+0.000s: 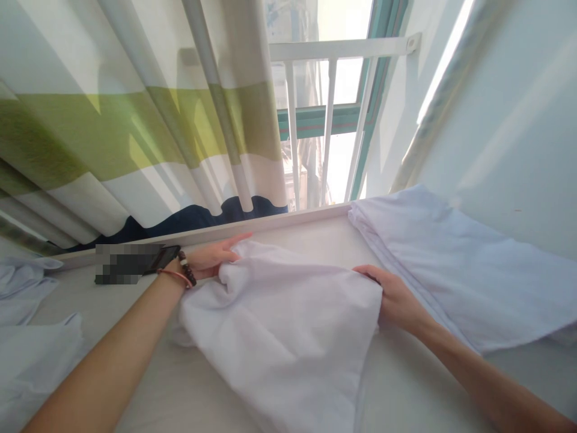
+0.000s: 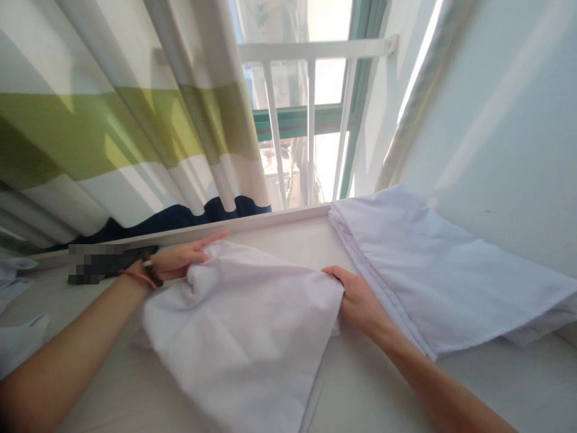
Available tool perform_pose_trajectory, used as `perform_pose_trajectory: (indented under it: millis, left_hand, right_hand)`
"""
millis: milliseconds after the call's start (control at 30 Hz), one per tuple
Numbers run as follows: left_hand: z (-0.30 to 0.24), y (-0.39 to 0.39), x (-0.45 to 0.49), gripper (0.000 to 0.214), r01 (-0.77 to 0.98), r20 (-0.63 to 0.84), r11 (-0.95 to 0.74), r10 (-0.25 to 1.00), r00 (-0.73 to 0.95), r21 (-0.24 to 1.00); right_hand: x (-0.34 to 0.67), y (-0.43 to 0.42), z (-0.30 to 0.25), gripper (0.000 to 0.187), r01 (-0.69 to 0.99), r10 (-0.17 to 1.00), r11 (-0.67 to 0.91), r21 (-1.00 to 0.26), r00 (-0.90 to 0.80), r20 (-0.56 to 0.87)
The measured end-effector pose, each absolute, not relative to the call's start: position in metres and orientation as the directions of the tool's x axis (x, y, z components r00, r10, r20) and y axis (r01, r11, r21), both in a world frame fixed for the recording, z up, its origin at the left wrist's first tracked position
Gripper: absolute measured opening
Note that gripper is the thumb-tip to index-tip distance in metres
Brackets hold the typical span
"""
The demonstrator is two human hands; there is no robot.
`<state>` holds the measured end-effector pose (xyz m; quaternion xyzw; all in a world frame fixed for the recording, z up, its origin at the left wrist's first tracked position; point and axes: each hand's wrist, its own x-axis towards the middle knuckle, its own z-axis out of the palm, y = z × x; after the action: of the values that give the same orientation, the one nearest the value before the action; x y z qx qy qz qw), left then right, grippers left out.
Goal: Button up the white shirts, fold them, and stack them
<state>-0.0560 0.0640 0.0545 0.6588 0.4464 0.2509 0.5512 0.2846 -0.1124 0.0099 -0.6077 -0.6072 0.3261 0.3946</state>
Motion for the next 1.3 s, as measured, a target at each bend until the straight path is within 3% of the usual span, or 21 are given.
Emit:
perform_pose_trajectory:
  millis: [67, 167, 333, 400, 467, 567, 700, 767, 833, 900, 1067, 1200, 1300]
  left_hand:
    - [0.056, 0.045, -0.075, 0.085, 0.331, -0.403, 0.248, 0.712, 0.575, 0.910]
    - [0.052, 0.022, -0.098, 0.092, 0.321, -0.516, 0.409, 0.584, 0.627, 0.854]
    - [0.034, 0.001, -0.125, 0.063, 0.048, -0.400, 0.438, 0.763, 0.507, 0.898]
    - [0.029, -0.005, -0.132, 0.058, -0.056, -0.341, 0.402, 0.836, 0.429, 0.914]
    - [0.026, -0.009, -0.133, 0.061, -0.033, -0.302, 0.336, 0.883, 0.360, 0.941]
    - [0.023, -0.011, -0.126, 0.061, 0.178, -0.170, 0.130, 0.957, 0.234, 0.975]
    - [0.017, 0.000, -0.111, 0.022, 0.489, 0.227, -0.237, 0.971, 0.080, 0.840]
    - [0.014, 0.005, -0.108, 0.012, 0.518, 0.338, -0.322, 0.939, 0.067, 0.792]
    - [0.014, 0.006, -0.109, 0.015, 0.423, 0.301, -0.307, 0.950, 0.083, 0.853]
    - [0.017, 0.002, -0.114, 0.020, 0.282, 0.172, -0.212, 0.972, 0.160, 0.936]
    - [0.030, -0.002, -0.129, 0.023, 0.147, -0.116, 0.065, 0.923, 0.367, 0.987]
    - [0.028, 0.008, -0.131, 0.019, 0.111, -0.133, 0.110, 0.964, 0.228, 0.988]
    - [0.024, 0.012, -0.129, 0.017, 0.074, -0.139, 0.129, 0.976, 0.167, 0.989]
  right_hand:
    - [0.291, -0.104, 0.004, 0.024, 0.362, 0.991, -0.019, -0.932, 0.131, 0.031]
    - [0.289, -0.085, 0.000, 0.029, 0.178, 0.991, -0.083, -0.980, 0.121, -0.062]
    - [0.277, -0.043, 0.001, 0.027, 0.132, 1.000, 0.018, -0.991, 0.019, 0.020]
    - [0.277, -0.034, 0.000, 0.029, 0.136, 1.000, 0.013, -0.991, -0.016, 0.011]
    - [0.280, -0.033, -0.003, 0.033, 0.128, 0.998, 0.008, -0.992, -0.059, 0.000]
    - [0.285, -0.038, -0.008, 0.034, 0.075, 0.997, 0.008, -0.997, -0.073, 0.003]
    - [0.285, -0.044, -0.011, 0.025, -0.019, 0.999, -0.013, -1.000, -0.053, -0.012]
    - [0.284, -0.044, -0.010, 0.026, -0.011, 1.000, 0.009, -1.000, -0.017, 0.009]
    - [0.282, -0.044, -0.008, 0.031, 0.028, 0.999, 0.038, -0.999, 0.029, 0.039]
    - [0.280, -0.044, -0.004, 0.030, 0.048, 0.999, 0.024, -0.999, 0.045, 0.026]
    - [0.273, -0.044, 0.003, 0.022, -0.017, 0.996, -0.047, -0.999, -0.073, -0.045]
    - [0.264, -0.038, -0.003, 0.017, 0.089, 0.999, 0.039, -0.995, -0.033, 0.036]
    - [0.262, -0.034, -0.009, 0.033, 0.146, 0.988, 0.084, -0.986, 0.118, 0.102]
